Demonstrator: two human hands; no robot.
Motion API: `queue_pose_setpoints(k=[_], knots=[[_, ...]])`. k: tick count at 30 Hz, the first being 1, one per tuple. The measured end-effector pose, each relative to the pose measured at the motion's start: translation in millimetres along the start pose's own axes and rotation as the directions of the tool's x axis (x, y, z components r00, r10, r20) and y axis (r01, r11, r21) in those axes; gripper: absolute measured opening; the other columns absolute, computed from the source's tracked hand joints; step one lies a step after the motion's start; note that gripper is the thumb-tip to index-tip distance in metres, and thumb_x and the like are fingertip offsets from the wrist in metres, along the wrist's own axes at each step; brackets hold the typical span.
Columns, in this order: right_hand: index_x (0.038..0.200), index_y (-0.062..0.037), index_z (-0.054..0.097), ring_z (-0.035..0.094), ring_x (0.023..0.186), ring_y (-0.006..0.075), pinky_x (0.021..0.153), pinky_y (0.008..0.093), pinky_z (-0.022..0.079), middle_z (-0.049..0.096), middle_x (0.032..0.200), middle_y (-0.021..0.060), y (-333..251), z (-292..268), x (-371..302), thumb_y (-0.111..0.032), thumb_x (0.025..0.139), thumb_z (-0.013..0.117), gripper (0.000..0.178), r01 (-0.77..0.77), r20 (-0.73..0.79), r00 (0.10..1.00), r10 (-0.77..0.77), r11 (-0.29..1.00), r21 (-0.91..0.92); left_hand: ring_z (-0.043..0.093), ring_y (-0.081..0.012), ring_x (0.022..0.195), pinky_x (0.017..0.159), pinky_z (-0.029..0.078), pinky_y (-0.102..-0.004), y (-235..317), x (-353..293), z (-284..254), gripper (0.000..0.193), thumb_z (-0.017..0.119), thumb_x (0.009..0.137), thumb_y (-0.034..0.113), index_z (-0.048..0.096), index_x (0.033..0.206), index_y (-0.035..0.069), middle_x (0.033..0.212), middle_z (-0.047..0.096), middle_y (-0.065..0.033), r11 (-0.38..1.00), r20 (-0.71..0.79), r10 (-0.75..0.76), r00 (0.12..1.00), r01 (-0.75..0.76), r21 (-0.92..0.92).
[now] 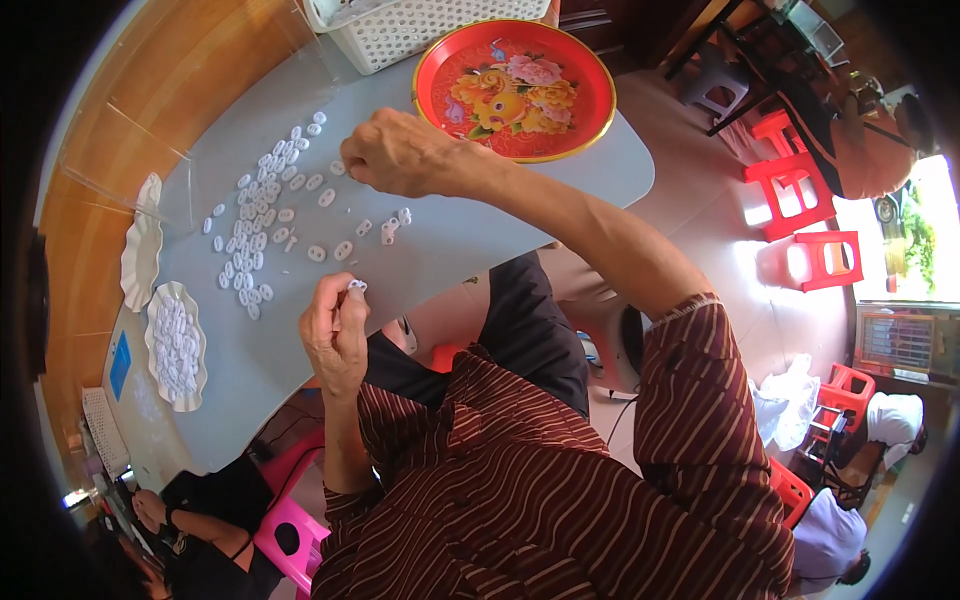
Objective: Assembling small white plastic components by hand at a workbench.
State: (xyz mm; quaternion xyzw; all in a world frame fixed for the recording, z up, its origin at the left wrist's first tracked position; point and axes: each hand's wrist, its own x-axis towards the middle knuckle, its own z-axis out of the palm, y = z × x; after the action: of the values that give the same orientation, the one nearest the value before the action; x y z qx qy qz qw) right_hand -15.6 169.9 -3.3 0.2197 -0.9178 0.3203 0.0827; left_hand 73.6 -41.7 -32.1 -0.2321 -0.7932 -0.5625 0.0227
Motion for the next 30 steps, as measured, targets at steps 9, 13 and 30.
queue_pose_setpoints(k=[9, 13, 30], knots=[[0.080, -0.0026, 0.066, 0.062, 0.075, 0.0339, 0.071, 0.0408, 0.050, 0.065, 0.077, 0.0158, -7.1, 5.6, -14.4, -0.010, 0.079, 0.057, 0.011, -0.032, 0.012, 0.999, 0.032, 0.999, 0.017, 0.053, -0.0236, 0.066, 0.057, 0.045, -0.0330, 4.2, 1.4, 7.8, 0.013, 0.055, 0.076, -0.006, 0.054, 0.089, -0.003, 0.081, 0.057, -0.0134, 0.970, 0.020, 0.216, 0.976, -0.217, 0.108], [0.081, -0.0019, 0.065, 0.063, 0.076, 0.0324, 0.072, 0.0402, 0.050, 0.065, 0.078, 0.0151, -8.5, 6.6, -14.1, -0.008, 0.078, 0.056, 0.011, -0.038, 0.030, 0.999, 0.037, 0.999, 0.036, 0.053, -0.0236, 0.064, 0.056, 0.045, -0.0324, 0.9, -0.6, 7.8, 0.014, 0.055, 0.077, -0.006, 0.054, 0.090, -0.002, 0.080, 0.056, -0.0129, 0.978, 0.011, 0.186, 0.983, -0.186, 0.094], [0.078, -0.0027, 0.061, 0.062, 0.070, 0.0263, 0.067, 0.0379, 0.048, 0.063, 0.068, 0.0093, 4.3, 18.0, -3.9, -0.011, 0.075, 0.061, 0.009, -0.123, 0.020, 0.992, 0.122, 0.992, 0.024, 0.051, -0.0212, 0.057, 0.053, 0.043, -0.0317, -3.6, 1.8, 12.4, 0.009, 0.055, 0.081, 0.001, 0.054, 0.089, -0.002, 0.071, 0.053, -0.0116, 0.971, -0.053, 0.200, 0.978, -0.191, 0.142]])
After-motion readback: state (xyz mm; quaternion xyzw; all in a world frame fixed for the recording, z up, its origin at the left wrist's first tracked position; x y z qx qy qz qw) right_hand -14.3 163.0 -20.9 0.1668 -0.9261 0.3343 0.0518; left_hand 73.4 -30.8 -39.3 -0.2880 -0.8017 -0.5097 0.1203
